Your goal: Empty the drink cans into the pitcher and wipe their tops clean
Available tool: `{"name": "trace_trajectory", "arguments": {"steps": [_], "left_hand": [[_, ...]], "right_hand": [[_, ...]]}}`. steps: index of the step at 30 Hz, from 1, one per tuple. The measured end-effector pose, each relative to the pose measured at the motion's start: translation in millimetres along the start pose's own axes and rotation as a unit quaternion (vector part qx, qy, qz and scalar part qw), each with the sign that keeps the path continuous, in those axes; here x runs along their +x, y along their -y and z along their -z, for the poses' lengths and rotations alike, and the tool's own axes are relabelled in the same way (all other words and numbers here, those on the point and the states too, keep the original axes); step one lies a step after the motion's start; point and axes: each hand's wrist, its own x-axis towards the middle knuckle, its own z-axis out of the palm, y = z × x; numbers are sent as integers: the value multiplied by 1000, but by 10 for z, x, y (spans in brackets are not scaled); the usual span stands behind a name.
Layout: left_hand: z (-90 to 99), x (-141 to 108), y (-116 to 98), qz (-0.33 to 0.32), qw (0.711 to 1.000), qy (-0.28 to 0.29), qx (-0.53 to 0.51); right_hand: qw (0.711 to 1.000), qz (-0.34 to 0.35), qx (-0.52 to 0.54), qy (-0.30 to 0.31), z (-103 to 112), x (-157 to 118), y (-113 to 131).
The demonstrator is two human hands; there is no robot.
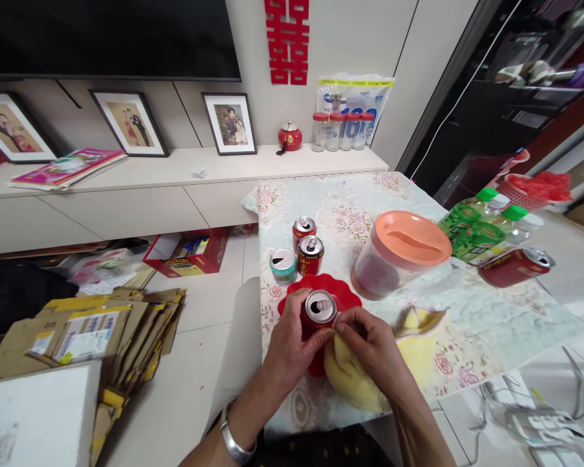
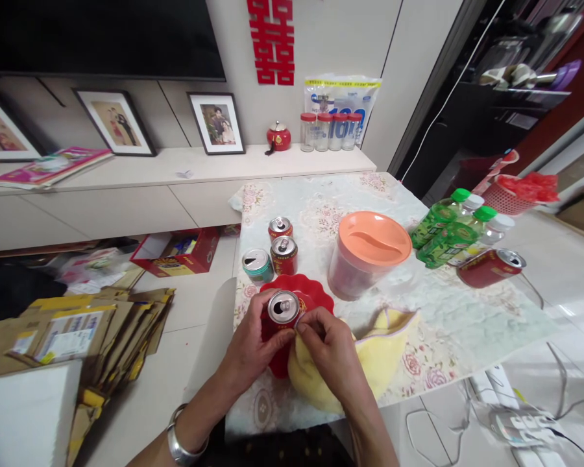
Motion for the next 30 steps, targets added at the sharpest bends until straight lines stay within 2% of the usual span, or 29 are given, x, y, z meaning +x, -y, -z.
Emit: {"name": "trace_trajectory", "arguments": {"steps": [7,12,18,24,30], "left_hand": [[26,10,-19,38,999,11,4],[18,12,-37,28,999,11,13],[49,0,-100,22,998,46,39],[68,6,-83,25,998,35,47],[60,17,-66,28,998,25,57]], "right_hand": [[991,20,-115,-68,-105,19,-62],[973,13,-213,-92,-184,112,-169],[957,8,-280,-75,-237,276,-270],[946,18,-319,-50,-322,330,-297],[956,61,-286,-28,-195,229,-223]]}}
